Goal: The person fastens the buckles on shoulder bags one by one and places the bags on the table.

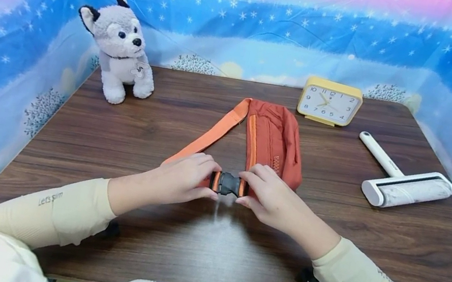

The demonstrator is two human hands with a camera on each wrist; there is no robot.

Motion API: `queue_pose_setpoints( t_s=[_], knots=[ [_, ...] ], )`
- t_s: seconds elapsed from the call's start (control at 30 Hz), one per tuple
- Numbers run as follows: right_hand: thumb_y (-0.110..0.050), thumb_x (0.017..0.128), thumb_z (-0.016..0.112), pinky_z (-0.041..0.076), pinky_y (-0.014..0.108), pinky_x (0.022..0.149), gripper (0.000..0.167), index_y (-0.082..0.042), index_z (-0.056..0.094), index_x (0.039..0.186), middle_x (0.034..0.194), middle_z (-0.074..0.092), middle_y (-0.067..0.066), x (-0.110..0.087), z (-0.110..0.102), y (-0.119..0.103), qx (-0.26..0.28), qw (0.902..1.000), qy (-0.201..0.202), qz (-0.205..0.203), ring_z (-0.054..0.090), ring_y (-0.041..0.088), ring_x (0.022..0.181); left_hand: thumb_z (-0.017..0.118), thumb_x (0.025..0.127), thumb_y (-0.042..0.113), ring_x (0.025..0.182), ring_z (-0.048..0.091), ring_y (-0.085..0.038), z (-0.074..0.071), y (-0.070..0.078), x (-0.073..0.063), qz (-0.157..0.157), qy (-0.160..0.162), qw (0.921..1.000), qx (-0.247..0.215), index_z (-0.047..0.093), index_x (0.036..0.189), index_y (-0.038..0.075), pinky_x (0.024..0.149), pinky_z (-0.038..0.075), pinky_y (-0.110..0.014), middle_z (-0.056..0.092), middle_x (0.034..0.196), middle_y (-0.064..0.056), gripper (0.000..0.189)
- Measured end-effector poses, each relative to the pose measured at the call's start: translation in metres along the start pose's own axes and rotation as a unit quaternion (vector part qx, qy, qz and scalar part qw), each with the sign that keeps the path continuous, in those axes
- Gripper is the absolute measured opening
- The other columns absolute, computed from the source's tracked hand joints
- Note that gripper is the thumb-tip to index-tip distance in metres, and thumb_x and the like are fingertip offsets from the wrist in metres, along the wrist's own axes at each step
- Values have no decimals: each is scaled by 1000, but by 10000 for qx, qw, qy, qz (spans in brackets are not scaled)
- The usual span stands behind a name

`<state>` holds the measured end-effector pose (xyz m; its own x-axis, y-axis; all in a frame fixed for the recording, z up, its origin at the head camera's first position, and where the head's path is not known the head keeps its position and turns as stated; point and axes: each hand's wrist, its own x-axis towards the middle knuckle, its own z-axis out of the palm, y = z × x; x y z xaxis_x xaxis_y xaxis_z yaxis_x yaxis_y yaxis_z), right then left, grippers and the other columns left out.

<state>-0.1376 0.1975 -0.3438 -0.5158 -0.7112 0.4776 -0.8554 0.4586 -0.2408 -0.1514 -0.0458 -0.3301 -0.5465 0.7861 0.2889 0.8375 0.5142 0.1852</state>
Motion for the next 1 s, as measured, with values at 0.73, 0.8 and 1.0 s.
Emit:
queue_pose_setpoints(
  t_s=[0.73,0.8,1.0],
  knots=[
    [-10,72,80,44,34,79,46,5,59,111,100,55,8,1,1,-1,-31,9999,-85,142,51,18,90,74,81,33,80,49,-16,2,-1,0,138,145,9998,18,59,102,1,71,43,-27,55,90,-4,41],
    [-11,73,80,44,34,78,46,5,59,110,99,55,8,1,1,-1,-54,9998,-68,154,51,18,89,74,81,33,80,49,-16,2,-1,1,146,150,9998,7,59,103,1,71,43,-27,55,90,-4,42],
    [-14,73,81,44,33,78,46,4,59,110,99,55,7,1,1,-1,-107,9998,-44,164,51,18,89,73,82,34,81,49,-16,1,-2,1,155,149,9998,10,59,104,0,72,44,-26,56,92,-5,43]
  ],
)
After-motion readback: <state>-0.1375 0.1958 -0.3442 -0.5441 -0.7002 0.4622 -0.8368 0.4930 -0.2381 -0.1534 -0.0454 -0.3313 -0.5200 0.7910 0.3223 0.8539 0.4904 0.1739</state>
